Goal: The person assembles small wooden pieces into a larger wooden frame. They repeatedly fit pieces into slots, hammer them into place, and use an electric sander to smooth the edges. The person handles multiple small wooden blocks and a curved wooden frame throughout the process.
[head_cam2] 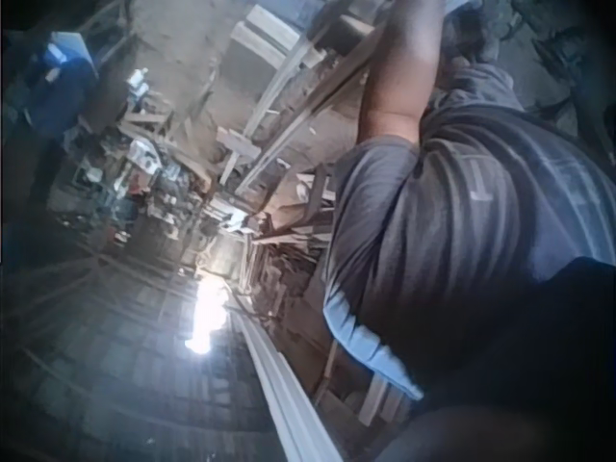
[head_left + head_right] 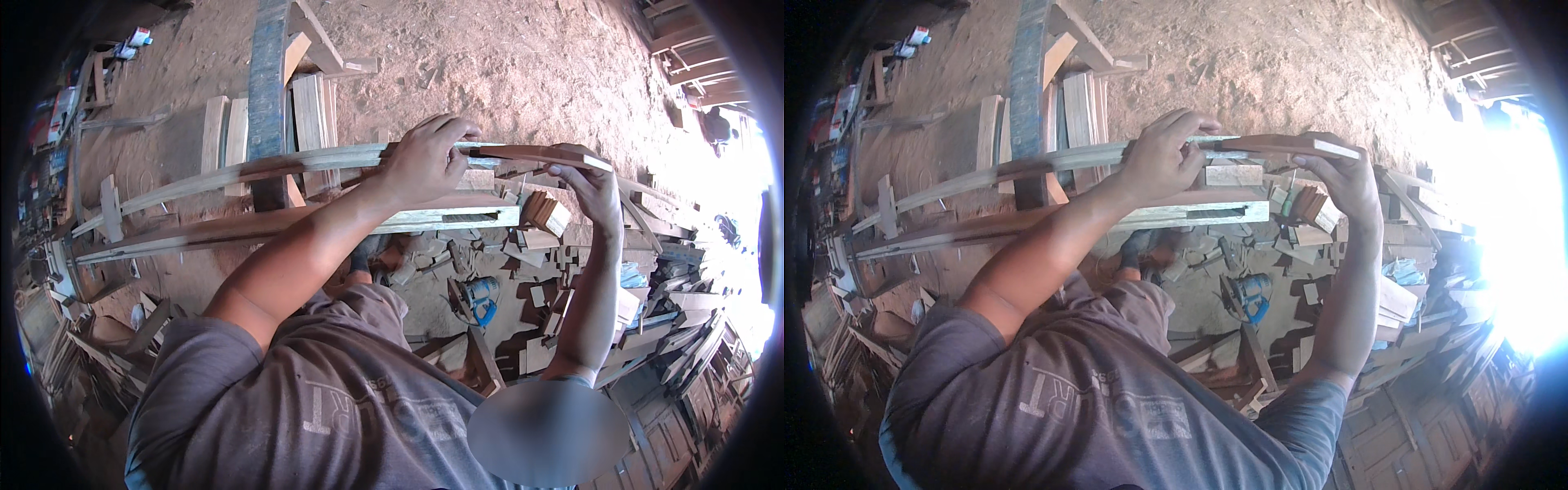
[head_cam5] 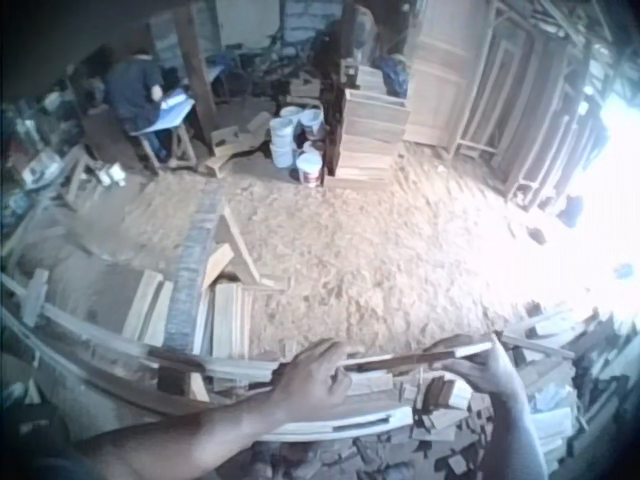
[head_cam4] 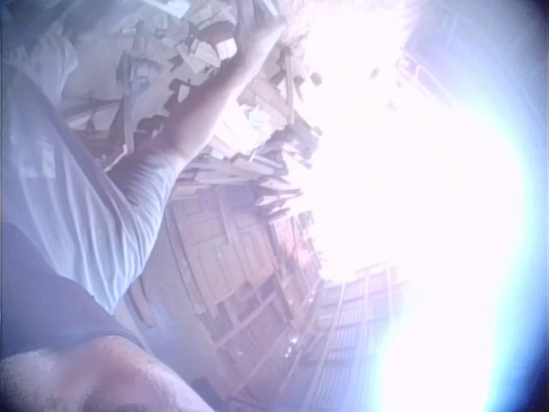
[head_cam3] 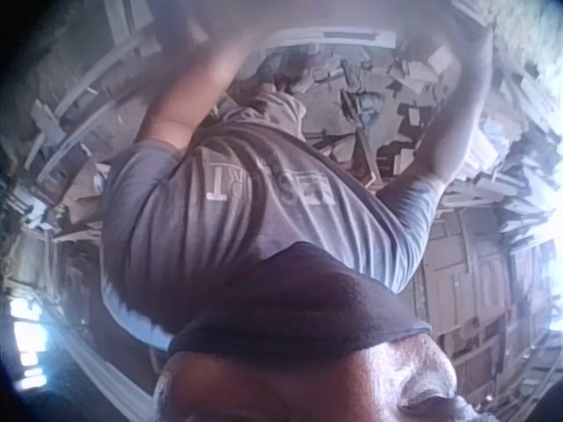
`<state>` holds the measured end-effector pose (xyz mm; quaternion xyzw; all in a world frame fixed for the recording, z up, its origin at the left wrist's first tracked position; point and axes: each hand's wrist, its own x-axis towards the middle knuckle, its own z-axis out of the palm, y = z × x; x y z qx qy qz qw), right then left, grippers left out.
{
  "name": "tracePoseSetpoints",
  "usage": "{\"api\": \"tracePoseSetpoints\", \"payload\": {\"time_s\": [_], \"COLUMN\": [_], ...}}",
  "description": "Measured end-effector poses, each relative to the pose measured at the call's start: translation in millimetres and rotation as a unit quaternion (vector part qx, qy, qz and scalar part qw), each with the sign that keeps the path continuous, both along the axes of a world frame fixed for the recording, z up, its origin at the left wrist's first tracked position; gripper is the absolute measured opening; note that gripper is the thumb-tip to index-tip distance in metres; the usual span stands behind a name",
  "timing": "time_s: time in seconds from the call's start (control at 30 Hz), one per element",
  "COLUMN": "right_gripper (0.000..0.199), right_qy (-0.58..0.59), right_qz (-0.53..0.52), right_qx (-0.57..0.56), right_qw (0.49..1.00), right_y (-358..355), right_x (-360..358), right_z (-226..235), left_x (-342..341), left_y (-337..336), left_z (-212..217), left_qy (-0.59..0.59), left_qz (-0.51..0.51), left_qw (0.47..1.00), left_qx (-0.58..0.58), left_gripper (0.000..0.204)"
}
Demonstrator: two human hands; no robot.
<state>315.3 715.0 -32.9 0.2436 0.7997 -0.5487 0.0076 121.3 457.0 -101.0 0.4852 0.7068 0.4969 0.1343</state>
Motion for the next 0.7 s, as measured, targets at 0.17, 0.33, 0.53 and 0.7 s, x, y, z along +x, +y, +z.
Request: {"api": "tracePoseSetpoints", "payload": {"time_s": [0.17,0.33,0.53,0.7], "right_gripper": [0.023,0.028,0.028,0.027], "right_qy": [0.02,-0.051,-0.056,-0.054], "right_qz": [0.028,0.037,0.11,0.097], "right_qx": [0.004,0.107,0.246,0.23], "right_qw": [0.999,0.992,0.961,0.967], "right_y": [-2.9,-6.1,-22.1,-18.0], "right_x": [-6.6,-10.7,-33.5,-29.4], "right_z": [1.5,3.5,27.9,11.6], "left_x": [2.2,4.1,10.5,13.2], "left_y": [-0.6,0.7,7.0,9.1], "left_z": [1.2,7.4,0.9,1.6], "left_qy": [0.002,0.04,0.062,0.004], "left_qz": [-0.003,-0.014,-0.004,0.01], "left_qw": [1.0,0.998,0.998,1.0], "left_qx": [-0.01,-0.038,-0.027,-0.019], "left_gripper": [0.037,0.042,0.045,0.03]}}
